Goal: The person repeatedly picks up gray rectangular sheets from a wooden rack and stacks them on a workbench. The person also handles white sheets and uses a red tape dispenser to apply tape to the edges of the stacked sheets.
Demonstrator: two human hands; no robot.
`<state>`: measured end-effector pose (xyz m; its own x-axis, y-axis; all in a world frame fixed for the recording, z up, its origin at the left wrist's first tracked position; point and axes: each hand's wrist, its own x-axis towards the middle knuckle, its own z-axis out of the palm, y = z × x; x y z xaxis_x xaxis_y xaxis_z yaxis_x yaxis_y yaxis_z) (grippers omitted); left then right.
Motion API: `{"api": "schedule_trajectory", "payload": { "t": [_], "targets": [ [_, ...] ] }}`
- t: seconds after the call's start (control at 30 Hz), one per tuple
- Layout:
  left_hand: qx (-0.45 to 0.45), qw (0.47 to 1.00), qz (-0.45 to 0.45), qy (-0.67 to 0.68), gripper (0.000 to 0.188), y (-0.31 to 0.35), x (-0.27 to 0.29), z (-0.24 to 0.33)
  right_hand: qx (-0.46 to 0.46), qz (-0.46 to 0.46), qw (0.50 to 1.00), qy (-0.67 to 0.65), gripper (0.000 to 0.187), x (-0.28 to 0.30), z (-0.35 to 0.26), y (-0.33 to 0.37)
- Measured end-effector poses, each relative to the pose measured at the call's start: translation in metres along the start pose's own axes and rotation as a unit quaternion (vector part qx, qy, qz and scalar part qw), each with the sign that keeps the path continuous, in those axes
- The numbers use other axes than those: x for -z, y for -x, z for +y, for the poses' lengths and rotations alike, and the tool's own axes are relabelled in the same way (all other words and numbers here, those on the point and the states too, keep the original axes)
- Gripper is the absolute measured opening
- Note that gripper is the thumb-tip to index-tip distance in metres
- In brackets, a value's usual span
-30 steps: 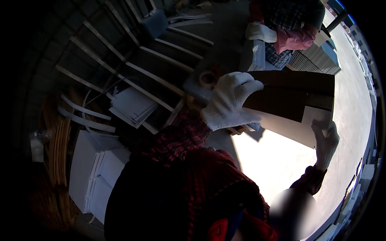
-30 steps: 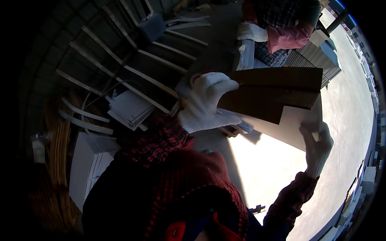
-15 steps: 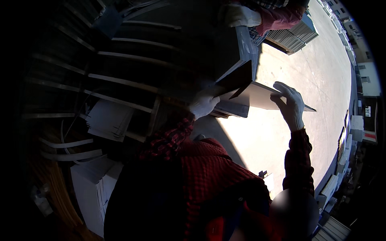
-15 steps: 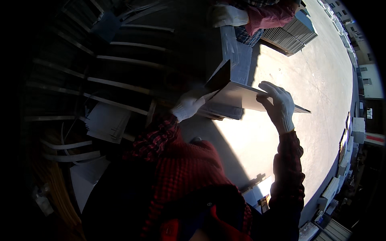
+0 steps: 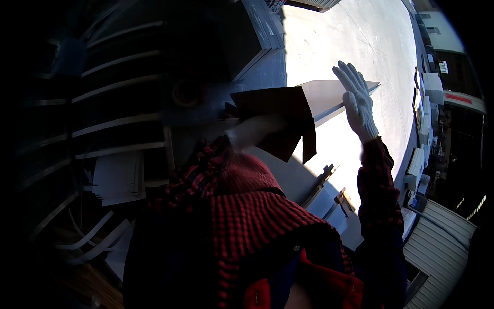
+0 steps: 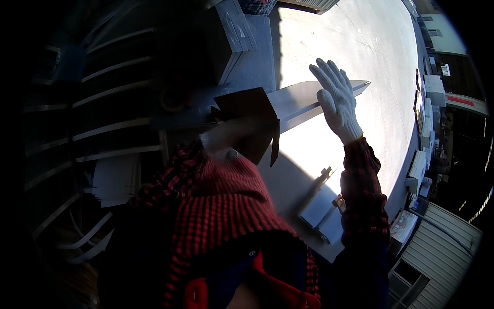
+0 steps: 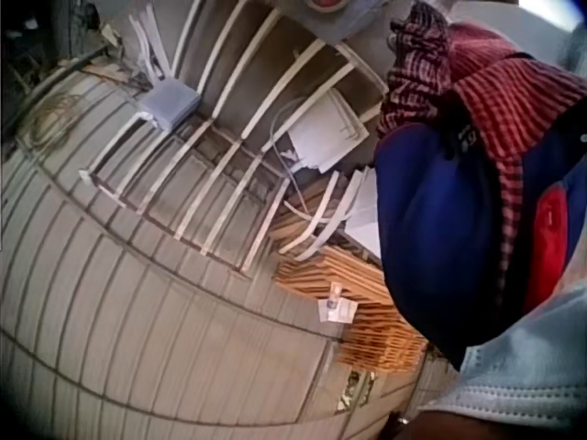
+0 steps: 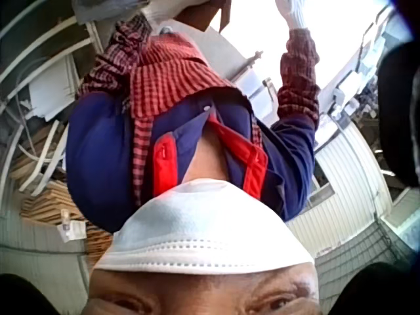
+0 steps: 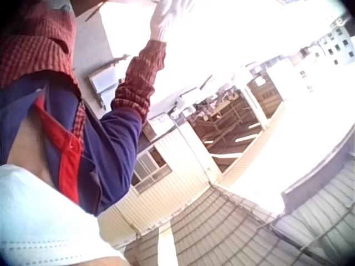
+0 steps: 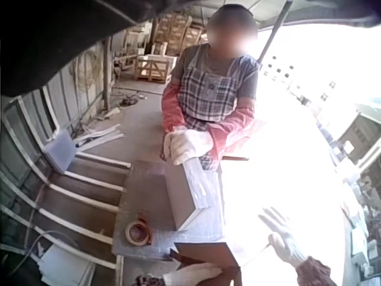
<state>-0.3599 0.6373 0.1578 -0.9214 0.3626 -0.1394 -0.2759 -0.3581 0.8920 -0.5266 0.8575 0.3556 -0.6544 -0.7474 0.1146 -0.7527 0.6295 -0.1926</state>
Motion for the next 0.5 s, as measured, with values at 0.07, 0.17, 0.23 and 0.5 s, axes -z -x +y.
{"api": "schedule_trajectory", "payload": {
  "t": [0.07,0.17,0.23,0.5],
  "targets": [
    [0.012,0.994,0.036,0.103,0.046,-0.002,-0.018,0.013,0.011,-0.075,0.997,0.028,0.066,-0.022,-0.013,0.005],
    [-0.001,0.970,0.085,0.230,0.045,-0.003,-0.051,0.030,-0.032,-0.002,0.994,0.104,0.061,-0.051,-0.016,0.016],
    [-0.025,0.950,0.099,0.296,0.044,-0.009,-0.067,0.038,-0.027,0.036,0.991,0.129,0.060,-0.048,-0.017,0.014],
    [-0.128,0.896,0.074,0.420,0.041,-0.091,-0.138,0.066,-0.395,0.333,0.817,-0.255,0.100,-0.012,-0.063,0.075]
  ]
}}
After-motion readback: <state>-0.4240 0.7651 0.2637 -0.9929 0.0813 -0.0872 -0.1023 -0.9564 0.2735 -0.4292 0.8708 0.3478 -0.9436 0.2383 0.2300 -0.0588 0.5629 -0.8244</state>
